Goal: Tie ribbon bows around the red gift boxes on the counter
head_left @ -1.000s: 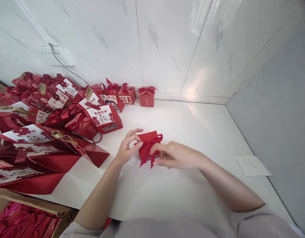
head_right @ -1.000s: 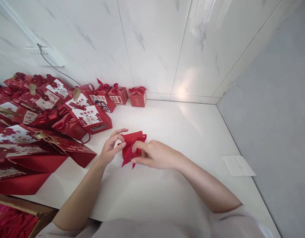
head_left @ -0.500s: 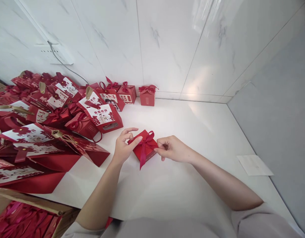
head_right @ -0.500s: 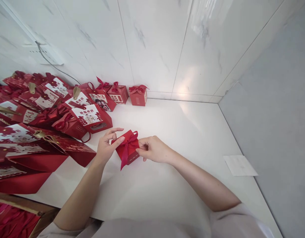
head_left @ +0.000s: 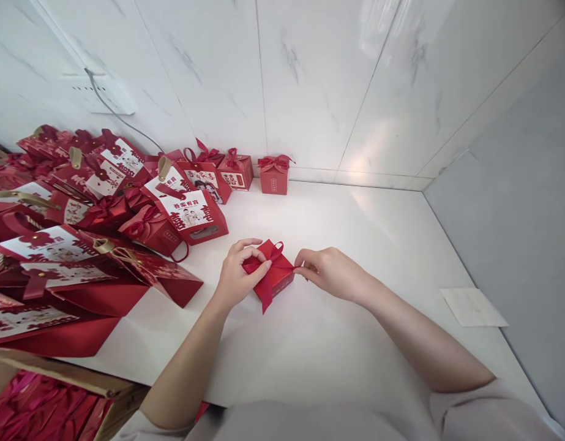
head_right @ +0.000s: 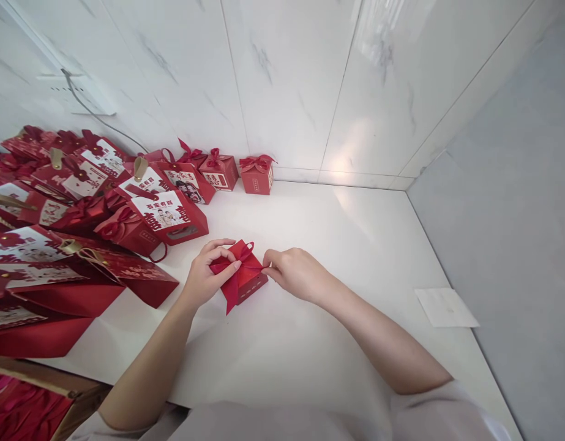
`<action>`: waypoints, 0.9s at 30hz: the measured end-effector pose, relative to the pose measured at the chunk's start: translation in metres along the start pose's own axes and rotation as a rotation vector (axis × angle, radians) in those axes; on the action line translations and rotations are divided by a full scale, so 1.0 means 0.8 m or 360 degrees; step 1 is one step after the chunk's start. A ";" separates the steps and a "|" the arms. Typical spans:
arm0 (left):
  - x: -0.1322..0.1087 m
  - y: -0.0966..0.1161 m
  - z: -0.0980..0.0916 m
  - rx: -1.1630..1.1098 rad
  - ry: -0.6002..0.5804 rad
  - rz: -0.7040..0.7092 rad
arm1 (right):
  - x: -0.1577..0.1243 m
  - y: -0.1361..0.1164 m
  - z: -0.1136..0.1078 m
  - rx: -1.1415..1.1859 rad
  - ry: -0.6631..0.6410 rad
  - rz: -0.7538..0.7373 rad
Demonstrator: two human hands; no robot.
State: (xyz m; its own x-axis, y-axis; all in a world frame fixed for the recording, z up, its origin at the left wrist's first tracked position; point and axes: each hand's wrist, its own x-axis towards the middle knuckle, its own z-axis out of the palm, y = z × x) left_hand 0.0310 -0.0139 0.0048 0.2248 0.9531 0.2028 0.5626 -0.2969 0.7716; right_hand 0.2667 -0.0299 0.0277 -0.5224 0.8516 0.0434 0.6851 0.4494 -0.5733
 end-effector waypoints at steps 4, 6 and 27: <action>0.000 -0.002 0.002 -0.0035 -0.0031 0.0003 | -0.001 0.001 -0.004 -0.0801 0.0209 -0.0566; 0.000 -0.003 0.002 -0.0048 -0.0051 0.0016 | 0.000 0.000 -0.005 -0.0956 0.0320 -0.0738; 0.000 -0.003 0.000 -0.0078 -0.0119 0.0165 | 0.029 0.039 0.008 0.1464 -0.0507 0.0454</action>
State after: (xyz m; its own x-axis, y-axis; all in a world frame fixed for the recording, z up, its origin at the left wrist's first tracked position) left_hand 0.0293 -0.0130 0.0030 0.3394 0.9099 0.2386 0.4942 -0.3884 0.7778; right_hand 0.2724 0.0024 0.0056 -0.6034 0.7229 -0.3366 0.2187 -0.2558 -0.9417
